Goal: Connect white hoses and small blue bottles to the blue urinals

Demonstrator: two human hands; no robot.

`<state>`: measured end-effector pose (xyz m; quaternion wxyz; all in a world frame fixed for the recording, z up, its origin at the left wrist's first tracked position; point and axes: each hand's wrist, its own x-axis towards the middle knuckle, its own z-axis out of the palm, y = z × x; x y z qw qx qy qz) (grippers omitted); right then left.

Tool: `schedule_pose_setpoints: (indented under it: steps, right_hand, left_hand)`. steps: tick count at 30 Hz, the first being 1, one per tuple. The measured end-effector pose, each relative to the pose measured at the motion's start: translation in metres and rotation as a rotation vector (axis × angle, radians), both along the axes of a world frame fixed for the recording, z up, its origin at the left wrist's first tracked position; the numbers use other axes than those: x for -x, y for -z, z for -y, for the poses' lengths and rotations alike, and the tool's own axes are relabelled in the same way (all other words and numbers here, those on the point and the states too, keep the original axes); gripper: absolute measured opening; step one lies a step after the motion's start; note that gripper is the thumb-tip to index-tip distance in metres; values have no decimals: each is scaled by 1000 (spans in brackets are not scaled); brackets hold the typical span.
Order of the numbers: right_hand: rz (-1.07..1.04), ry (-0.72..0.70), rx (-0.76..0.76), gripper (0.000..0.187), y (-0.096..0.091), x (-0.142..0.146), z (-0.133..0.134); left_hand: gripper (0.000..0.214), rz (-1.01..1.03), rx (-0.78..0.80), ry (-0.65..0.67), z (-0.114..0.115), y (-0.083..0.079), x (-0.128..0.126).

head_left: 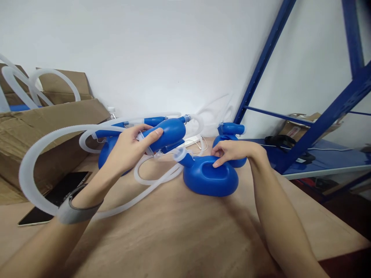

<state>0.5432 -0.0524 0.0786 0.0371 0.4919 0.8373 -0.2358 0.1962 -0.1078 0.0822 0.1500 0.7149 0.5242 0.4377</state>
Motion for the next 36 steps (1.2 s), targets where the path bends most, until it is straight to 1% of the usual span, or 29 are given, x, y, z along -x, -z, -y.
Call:
schedule_pose_setpoints:
  steps: [2,3,6,7,9,11,14,15,17,19,22,24,26,28,31,34,36]
  right_hand:
    - [16,-17,-11,61,3,16,1]
    - [11,-27,-11,61,4,25,2]
    - [-41,-83,-19,58,8,46,3]
    - [-55,-92,-13,57,9,50,3]
    - [-60,-91,26,57,9,54,4]
    - [-33,-78,82,58,7,52,5]
    - [0,-62,125,58,4,45,7]
    - [4,-61,125,58,4,43,8]
    - [14,-72,109,58,4,42,8]
    - [15,-99,92,59,5,44,8]
    - [-1,-122,131,59,5,48,9]
    - [11,-119,148,59,4,47,12]
    - [44,-123,126,60,-1,42,15]
    - [63,-131,121,62,-6,33,20]
    - [66,-77,152,62,-13,19,27]
    - [26,-15,204,55,-18,10,30]
    - [5,-3,232,55,-20,6,31]
  left_hand:
    - [62,-11,-19,1,8,-1,-8]
    - [61,-30,-18,25,11,0,-12]
    - [59,-123,-1,149,20,8,-26]
    - [58,-171,-1,166,22,11,-31]
    - [57,-263,7,155,27,15,-36]
    - [60,-292,62,139,32,15,-37]
    - [69,-234,252,194,38,9,-31]
    - [70,-218,289,211,39,7,-30]
    - [68,-198,280,222,41,7,-30]
    - [64,-184,242,221,41,12,-35]
    - [59,-149,248,226,39,24,-50]
    - [56,-117,207,197,36,31,-62]
    - [53,-69,193,196,31,35,-73]
    - [50,-22,217,243,25,37,-83]
    - [46,46,247,291,16,40,-94]
    - [48,78,255,288,9,44,-105]
    - [46,84,242,277,5,47,-111]
